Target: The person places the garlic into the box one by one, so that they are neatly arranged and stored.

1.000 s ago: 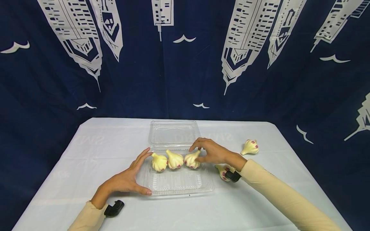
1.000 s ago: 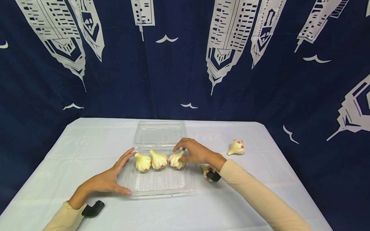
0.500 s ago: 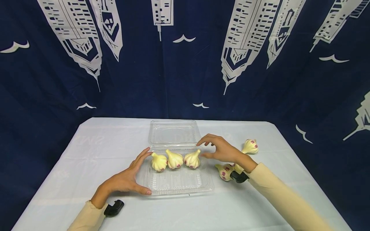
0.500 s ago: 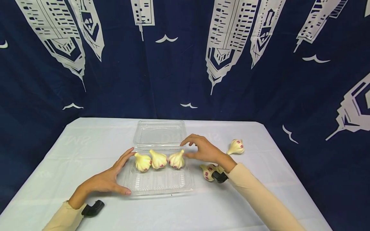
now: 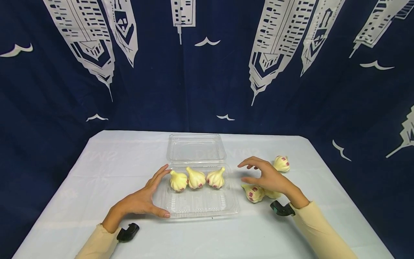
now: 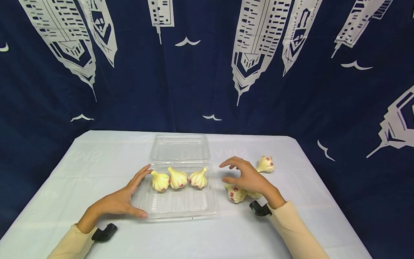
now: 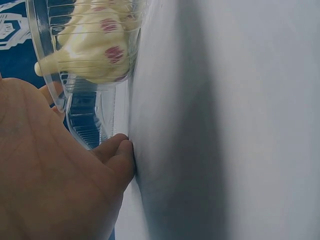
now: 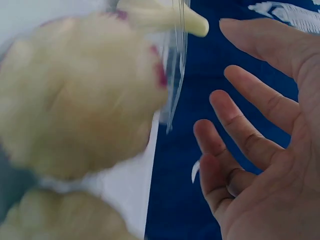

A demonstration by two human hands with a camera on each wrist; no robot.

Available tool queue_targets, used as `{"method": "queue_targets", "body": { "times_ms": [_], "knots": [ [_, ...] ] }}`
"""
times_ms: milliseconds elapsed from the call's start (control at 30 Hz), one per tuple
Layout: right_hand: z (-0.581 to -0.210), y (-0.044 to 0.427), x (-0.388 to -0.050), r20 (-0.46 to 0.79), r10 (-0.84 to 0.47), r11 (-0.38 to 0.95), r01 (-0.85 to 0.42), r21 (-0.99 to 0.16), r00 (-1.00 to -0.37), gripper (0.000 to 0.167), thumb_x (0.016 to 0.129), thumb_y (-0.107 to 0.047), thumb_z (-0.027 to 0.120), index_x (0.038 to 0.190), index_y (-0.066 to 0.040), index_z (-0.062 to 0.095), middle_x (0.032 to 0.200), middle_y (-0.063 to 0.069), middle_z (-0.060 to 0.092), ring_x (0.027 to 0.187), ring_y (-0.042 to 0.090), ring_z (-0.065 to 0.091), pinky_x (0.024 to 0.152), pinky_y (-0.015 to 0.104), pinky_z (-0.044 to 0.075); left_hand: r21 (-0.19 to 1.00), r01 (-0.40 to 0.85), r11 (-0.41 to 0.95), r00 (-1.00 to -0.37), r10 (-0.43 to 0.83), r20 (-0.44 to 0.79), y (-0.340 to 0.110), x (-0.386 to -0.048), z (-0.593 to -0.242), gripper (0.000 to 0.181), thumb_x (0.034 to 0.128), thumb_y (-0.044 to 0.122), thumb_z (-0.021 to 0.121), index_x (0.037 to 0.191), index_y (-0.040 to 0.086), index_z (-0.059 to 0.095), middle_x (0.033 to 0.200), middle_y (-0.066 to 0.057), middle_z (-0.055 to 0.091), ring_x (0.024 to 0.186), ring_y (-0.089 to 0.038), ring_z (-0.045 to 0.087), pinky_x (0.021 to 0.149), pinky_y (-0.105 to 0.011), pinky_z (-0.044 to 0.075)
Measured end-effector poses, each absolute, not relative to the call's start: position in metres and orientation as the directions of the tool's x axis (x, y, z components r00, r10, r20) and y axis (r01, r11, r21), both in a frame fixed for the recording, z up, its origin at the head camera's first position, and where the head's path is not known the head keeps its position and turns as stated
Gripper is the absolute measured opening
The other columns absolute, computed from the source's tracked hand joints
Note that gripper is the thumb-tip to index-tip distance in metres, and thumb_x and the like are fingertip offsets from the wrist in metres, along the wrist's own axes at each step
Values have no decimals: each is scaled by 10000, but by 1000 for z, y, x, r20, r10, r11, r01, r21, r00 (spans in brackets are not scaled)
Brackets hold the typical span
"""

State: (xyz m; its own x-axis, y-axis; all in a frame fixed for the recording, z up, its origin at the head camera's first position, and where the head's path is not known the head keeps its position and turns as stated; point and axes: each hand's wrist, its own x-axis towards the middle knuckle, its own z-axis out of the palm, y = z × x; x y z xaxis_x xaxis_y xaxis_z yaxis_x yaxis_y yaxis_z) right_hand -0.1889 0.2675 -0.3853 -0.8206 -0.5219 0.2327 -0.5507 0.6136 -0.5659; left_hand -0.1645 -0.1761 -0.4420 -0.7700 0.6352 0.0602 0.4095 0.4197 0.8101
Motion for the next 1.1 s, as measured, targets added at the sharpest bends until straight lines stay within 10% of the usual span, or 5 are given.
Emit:
{"method": "queue_targets", "body": {
  "times_ms": [1100],
  "knots": [
    [-417,341,-147,101,-259,770,-269,-579,-960,311,995,-238,640,1254,-66,643,1285,165,627,999,219,610,792,306,536,808,415,418,-771,633,68,-176,-164,-442,1321,662,387,936,1606,134,48,1680,-99,-103,1517,-476,-41,1090,-796,133]
  ]
}}
